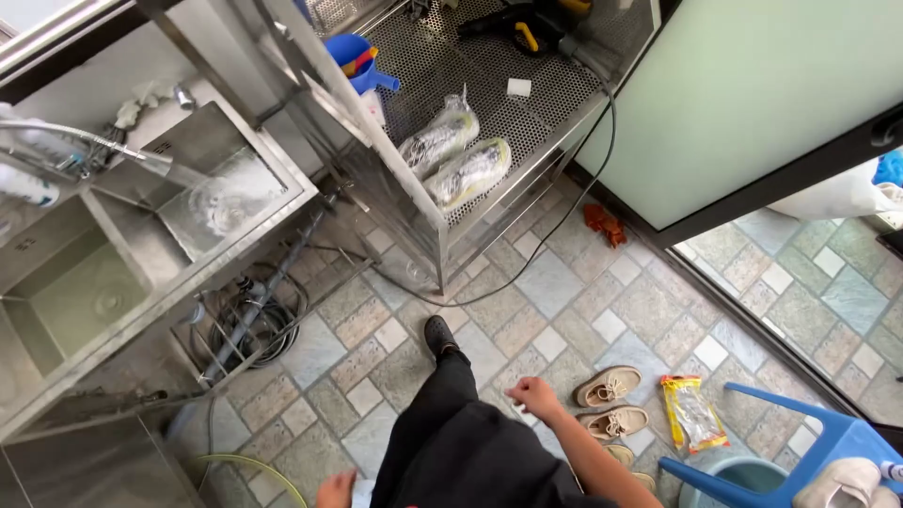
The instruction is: Unwrap and inspect a pair of cleaned or repaired shoes from plastic wrap.
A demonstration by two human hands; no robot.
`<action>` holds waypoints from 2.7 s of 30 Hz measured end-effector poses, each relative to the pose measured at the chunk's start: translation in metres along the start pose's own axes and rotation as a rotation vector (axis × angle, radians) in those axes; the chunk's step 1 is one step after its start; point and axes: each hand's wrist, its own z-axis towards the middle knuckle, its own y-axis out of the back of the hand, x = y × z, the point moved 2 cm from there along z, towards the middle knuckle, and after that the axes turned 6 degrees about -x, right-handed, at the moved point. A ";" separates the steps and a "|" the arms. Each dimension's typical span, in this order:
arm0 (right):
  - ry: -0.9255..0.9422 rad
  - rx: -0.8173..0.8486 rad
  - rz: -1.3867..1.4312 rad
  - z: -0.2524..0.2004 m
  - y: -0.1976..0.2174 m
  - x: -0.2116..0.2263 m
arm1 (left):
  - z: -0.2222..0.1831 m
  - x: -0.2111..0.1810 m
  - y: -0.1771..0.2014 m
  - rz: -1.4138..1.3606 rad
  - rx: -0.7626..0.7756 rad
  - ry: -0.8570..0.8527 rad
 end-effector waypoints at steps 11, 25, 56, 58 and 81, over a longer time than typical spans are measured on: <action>0.113 -0.184 -0.010 0.116 0.161 0.204 | 0.173 -0.484 0.255 -0.655 0.036 -0.666; 0.211 0.303 -0.140 0.278 0.332 0.317 | 0.349 -0.616 0.179 0.051 -0.161 -0.159; 0.923 0.023 -0.433 0.376 0.085 0.555 | 0.343 -0.574 0.164 0.262 -0.294 -0.122; 0.600 0.046 -0.521 0.408 0.069 0.548 | 0.341 -0.574 0.161 0.206 -0.235 -0.095; 0.450 0.594 0.501 0.174 0.260 0.688 | 0.381 -0.704 0.306 -0.453 -0.310 -0.165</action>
